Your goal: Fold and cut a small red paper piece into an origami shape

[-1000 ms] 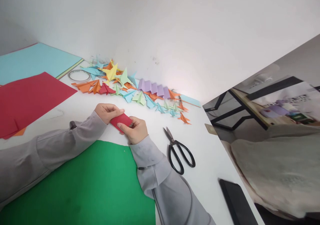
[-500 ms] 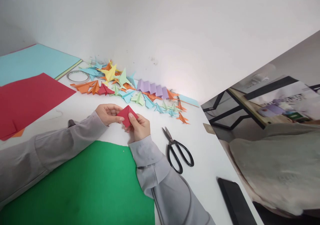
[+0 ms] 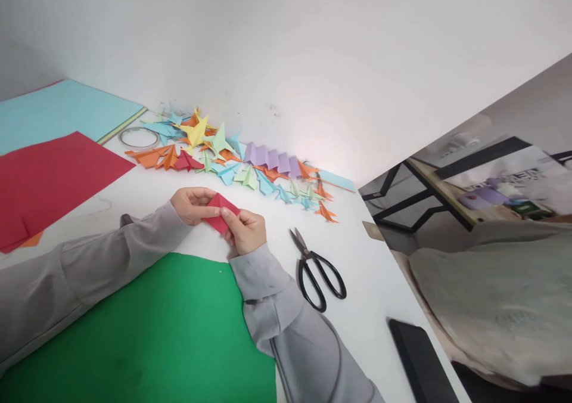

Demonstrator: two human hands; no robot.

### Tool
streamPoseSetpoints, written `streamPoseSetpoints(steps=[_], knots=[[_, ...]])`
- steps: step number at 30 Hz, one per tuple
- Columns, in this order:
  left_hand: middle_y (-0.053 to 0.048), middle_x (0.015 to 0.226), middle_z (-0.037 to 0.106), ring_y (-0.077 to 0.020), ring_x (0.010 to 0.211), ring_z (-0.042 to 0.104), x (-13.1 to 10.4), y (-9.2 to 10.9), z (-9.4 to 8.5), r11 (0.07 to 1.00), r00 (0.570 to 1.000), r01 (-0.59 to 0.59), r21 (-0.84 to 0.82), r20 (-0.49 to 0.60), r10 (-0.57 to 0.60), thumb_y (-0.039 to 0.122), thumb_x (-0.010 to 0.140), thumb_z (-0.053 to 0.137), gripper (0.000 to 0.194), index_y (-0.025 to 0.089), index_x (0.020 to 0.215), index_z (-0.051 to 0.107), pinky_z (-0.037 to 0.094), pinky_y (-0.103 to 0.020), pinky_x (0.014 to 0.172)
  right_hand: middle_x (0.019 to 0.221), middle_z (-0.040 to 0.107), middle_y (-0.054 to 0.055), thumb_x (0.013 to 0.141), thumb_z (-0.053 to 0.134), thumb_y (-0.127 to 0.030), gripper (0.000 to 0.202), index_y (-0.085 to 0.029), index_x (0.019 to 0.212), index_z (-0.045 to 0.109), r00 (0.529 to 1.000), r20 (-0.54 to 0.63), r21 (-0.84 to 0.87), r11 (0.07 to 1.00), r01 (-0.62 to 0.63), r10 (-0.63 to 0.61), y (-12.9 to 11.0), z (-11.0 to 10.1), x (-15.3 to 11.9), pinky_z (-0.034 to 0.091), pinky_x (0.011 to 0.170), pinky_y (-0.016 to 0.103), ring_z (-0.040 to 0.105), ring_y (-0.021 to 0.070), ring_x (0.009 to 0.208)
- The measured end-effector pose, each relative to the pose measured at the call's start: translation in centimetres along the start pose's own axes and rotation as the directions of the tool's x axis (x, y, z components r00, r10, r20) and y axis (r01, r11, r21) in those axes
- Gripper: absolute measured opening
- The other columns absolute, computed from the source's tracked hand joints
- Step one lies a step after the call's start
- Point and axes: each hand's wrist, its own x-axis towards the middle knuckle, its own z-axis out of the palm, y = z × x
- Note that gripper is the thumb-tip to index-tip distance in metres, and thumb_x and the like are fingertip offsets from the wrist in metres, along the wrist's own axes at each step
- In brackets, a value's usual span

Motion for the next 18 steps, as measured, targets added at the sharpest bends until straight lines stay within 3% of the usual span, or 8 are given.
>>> streamPoseSetpoints(steps=[5,10,14,18], knots=[[0.001,0.046,0.061,-0.0103,0.038,0.054,-0.4,0.2,0.0,0.989,0.999,0.011,0.146,-0.041,-0.005,0.026,0.050,0.078,0.023,0.012,0.061,0.063,0.041,-0.020,0.037,0.036,0.052,-0.003,0.059,0.073,-0.043,0.032,-0.016,0.049,0.059,0.989,0.139,0.002,0.999,0.045,-0.045,0.5,0.4,-0.3,0.028,0.031,0.020,0.039,0.0058,0.030],[0.002,0.043,0.057,-0.0067,0.036,0.049,-0.2,0.2,0.0,0.985,0.995,-0.020,0.170,-0.092,0.036,0.028,0.051,0.077,0.023,0.013,0.050,0.060,0.038,-0.018,0.036,0.039,0.055,-0.002,0.062,0.073,-0.039,0.028,-0.014,0.053,0.063,0.973,0.223,-0.031,0.998,0.058,-0.050,1.2,0.1,0.0,0.030,0.032,0.019,0.042,0.0062,0.032],[0.004,0.035,0.049,-0.0029,0.030,0.039,-0.2,0.3,0.1,0.981,0.992,-0.005,0.195,-0.121,0.029,0.031,0.055,0.074,0.028,0.014,0.044,0.056,0.028,-0.016,0.031,0.037,0.053,-0.002,0.063,0.072,-0.038,0.028,-0.015,0.052,0.062,0.967,0.248,-0.038,0.997,0.067,-0.056,1.1,0.0,0.0,0.029,0.032,0.019,0.041,0.0060,0.031],[0.002,0.036,0.051,-0.0051,0.031,0.042,-0.2,0.4,0.1,0.983,0.994,0.014,0.183,-0.111,0.006,0.038,0.054,0.074,0.032,0.014,0.046,0.056,0.029,-0.017,0.032,0.037,0.054,-0.002,0.061,0.073,-0.039,0.028,-0.016,0.051,0.063,0.972,0.226,0.009,0.998,0.060,-0.060,0.8,0.3,-0.2,0.030,0.032,0.020,0.041,0.0065,0.030]])
